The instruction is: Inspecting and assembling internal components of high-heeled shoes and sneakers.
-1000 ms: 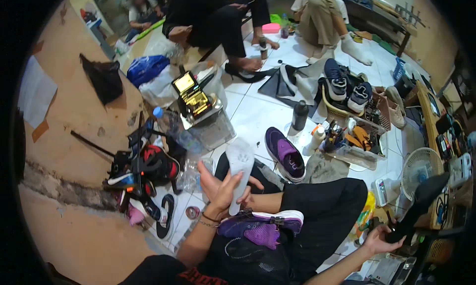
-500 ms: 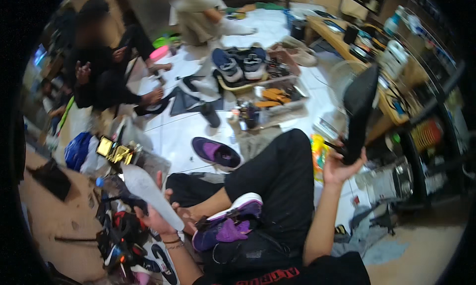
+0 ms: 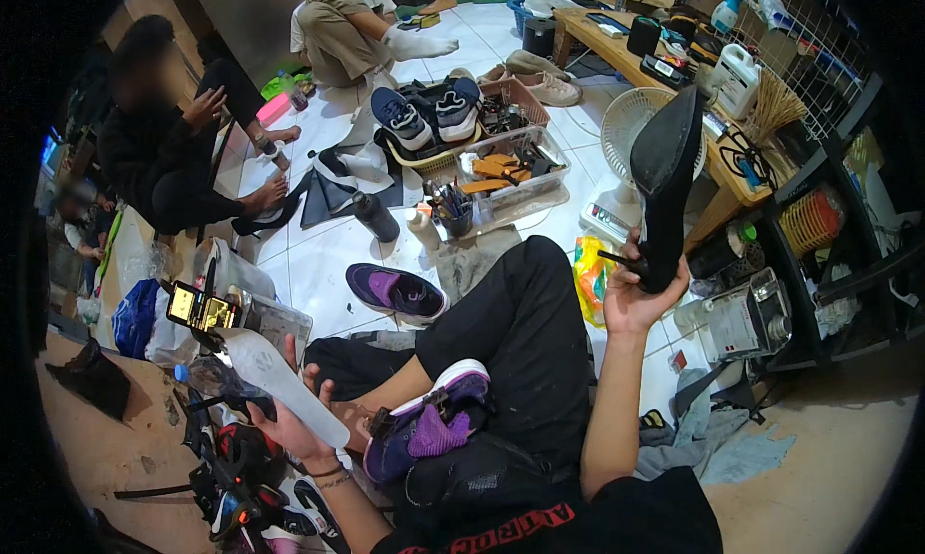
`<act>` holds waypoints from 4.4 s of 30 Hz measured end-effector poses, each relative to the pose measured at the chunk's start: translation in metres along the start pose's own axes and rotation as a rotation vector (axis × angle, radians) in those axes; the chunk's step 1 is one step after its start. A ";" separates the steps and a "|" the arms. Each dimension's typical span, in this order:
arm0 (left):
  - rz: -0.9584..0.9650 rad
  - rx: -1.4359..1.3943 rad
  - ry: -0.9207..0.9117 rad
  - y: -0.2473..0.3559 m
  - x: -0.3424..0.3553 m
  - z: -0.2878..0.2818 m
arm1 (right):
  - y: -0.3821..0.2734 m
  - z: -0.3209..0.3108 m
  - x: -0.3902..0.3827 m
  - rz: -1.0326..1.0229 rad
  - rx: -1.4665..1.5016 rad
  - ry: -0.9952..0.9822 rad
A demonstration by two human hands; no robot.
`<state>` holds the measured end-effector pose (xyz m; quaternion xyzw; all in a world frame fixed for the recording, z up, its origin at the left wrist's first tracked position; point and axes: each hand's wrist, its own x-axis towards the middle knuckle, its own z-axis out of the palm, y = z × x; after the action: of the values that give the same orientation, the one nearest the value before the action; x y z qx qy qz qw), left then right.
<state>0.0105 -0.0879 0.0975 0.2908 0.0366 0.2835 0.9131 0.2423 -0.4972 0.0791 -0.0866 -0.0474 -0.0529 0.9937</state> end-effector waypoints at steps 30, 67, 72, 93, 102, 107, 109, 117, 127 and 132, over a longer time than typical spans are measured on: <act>0.067 0.177 0.133 -0.002 -0.001 -0.020 | 0.012 -0.017 0.001 0.124 0.223 -0.129; 0.597 0.646 -0.305 -0.059 0.089 0.188 | 0.112 0.048 -0.055 0.272 -0.166 -0.044; 0.517 1.126 -0.713 -0.067 0.077 0.195 | 0.114 0.048 -0.056 0.294 -0.190 -0.022; 0.407 1.241 -0.704 -0.106 0.105 0.131 | 0.115 0.031 -0.055 0.402 -0.181 0.182; -0.013 1.251 -0.049 -0.063 0.136 -0.096 | 0.114 0.000 -0.050 0.423 -0.049 0.104; 0.031 1.190 -0.117 -0.071 0.133 -0.119 | 0.123 -0.021 -0.050 0.567 0.448 0.122; -0.061 1.096 -0.111 -0.073 0.135 -0.111 | 0.126 -0.024 -0.050 0.557 0.499 0.078; -0.088 1.124 -0.119 -0.080 0.136 -0.096 | 0.131 -0.015 -0.060 0.540 0.391 0.044; 0.109 0.960 0.175 -0.066 0.130 -0.103 | 0.187 0.064 0.009 0.135 -1.028 -0.351; 0.125 0.880 0.271 -0.059 0.132 -0.103 | 0.340 0.060 0.031 0.030 -1.526 -0.887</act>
<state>0.1263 -0.0040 -0.0079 0.6125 0.2547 0.3310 0.6711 0.3066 -0.1567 0.0845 -0.7397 -0.3793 -0.0185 0.5556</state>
